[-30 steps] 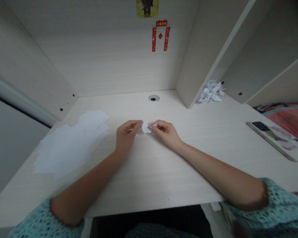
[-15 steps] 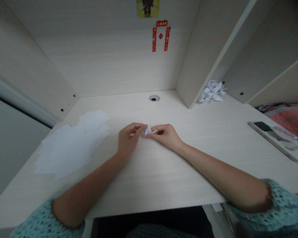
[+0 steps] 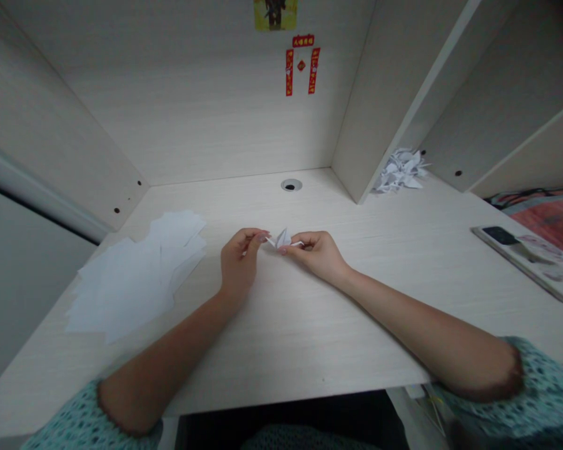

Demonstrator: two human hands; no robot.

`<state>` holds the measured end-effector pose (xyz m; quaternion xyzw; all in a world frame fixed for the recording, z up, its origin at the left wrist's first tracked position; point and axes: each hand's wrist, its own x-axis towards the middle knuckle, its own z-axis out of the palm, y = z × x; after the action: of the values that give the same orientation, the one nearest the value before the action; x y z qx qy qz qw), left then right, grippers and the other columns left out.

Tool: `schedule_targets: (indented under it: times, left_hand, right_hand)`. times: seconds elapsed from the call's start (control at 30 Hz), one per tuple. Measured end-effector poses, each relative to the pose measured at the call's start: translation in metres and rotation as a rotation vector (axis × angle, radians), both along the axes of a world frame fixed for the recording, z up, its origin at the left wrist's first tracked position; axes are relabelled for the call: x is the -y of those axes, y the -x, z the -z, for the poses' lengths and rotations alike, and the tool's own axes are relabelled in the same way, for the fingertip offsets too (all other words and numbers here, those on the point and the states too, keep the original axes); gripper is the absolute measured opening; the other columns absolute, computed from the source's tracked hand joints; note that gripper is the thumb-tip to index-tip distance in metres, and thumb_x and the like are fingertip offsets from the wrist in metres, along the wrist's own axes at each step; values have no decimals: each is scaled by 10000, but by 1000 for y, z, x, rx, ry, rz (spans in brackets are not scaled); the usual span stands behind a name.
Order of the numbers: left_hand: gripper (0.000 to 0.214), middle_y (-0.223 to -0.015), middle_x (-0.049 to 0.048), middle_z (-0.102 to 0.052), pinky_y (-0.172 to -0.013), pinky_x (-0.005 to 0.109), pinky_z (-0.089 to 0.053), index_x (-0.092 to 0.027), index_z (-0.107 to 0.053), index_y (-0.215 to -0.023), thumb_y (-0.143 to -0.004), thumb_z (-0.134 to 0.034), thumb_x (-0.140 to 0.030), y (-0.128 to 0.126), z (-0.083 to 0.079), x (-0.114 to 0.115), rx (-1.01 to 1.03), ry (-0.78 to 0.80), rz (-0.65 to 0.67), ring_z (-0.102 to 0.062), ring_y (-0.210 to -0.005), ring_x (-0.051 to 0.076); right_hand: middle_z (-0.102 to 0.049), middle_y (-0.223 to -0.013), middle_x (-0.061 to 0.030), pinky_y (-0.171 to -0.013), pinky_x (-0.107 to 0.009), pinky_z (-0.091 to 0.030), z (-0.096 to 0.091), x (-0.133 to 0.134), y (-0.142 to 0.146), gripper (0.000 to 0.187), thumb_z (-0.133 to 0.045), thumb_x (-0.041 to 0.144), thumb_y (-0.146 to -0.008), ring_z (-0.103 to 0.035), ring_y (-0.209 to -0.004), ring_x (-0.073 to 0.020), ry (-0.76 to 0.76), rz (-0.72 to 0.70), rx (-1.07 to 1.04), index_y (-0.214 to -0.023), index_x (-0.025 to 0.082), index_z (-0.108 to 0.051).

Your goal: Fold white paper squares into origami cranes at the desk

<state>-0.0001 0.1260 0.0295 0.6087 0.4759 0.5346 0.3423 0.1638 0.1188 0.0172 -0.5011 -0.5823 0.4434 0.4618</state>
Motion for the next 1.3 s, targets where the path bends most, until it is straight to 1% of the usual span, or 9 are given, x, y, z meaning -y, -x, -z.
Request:
schedule_targets:
  times: [0.23, 0.47, 0.57, 0.73, 0.83, 0.9, 0.97, 1.17, 1.3]
  left_hand:
    - [217, -821, 33, -681, -701, 258, -463, -185, -644, -813, -778, -575, -388, -2, 0, 0, 89, 63, -3, -610, -750, 137]
    - [246, -817, 34, -680, -680, 255, -463, -187, -640, -815, -768, -569, -418, -4, 0, 1, 128, 106, -21, -614, -760, 143]
    - [261, -829, 39, -686, -682, 256, -463, -188, -653, -821, -763, -574, -430, -4, -1, 1, 136, 122, 9, -616, -771, 146]
    - [289, -884, 53, -698, -719, 270, -463, -181, -682, -871, -718, -640, -422, -4, -3, 2, 141, 155, 70, -618, -801, 159]
    - [259, -905, 58, -702, -740, 284, -465, -179, -699, -811, -696, -665, -408, -5, -4, 3, 131, 185, 103, -621, -820, 173]
    - [249, -895, 60, -705, -745, 294, -467, -179, -706, -767, -695, -663, -413, -5, -4, 3, 118, 191, 98, -622, -830, 183]
    - [254, -880, 60, -706, -736, 298, -468, -182, -711, -772, -698, -656, -418, -6, -3, 3, 114, 188, 78, -622, -825, 186]
    - [250, -813, 51, -699, -691, 278, -462, -178, -697, -731, -702, -642, -420, -9, -4, 4, 147, 201, 17, -613, -778, 167]
    - [278, -768, 45, -688, -662, 264, -456, -175, -691, -746, -711, -627, -444, -10, -4, 4, 134, 204, 17, -599, -734, 152]
  right_hand:
    - [-532, -505, 15, -423, -223, -204, -4, 0, 2, 361, -699, 492, -622, -339, -439, -65, 26, 20, -52, -687, 137, -685]
    - [-609, -553, -20, -425, -220, -242, -9, 2, 3, 368, -711, 500, -603, -420, -460, -83, 47, 7, -111, -673, 140, -680]
    - [-623, -564, -21, -437, -222, -261, -7, 1, 3, 351, -717, 486, -607, -446, -469, -89, 60, -4, -139, -697, 148, -693]
    - [-655, -612, -39, -457, -225, -307, -7, 1, 3, 330, -732, 473, -586, -515, -529, -116, 50, -3, -186, -664, 155, -694]
    - [-663, -627, -46, -455, -227, -317, -9, 3, 3, 335, -729, 481, -587, -529, -541, -124, 35, -8, -164, -660, 156, -691]
    - [-663, -624, -48, -449, -227, -316, -10, 3, 4, 342, -723, 486, -596, -531, -540, -126, 27, 1, -145, -672, 154, -690]
    - [-664, -623, -51, -447, -228, -318, -10, 4, 4, 343, -718, 486, -606, -532, -537, -125, 24, 12, -145, -683, 153, -688]
    - [-678, -639, -51, -458, -232, -331, -8, 3, 5, 343, -730, 483, -592, -528, -509, -115, 50, 24, -207, -681, 155, -683]
    - [-673, -627, -49, -463, -233, -335, -9, 3, 5, 350, -729, 490, -585, -526, -505, -114, 50, 18, -209, -657, 152, -675]
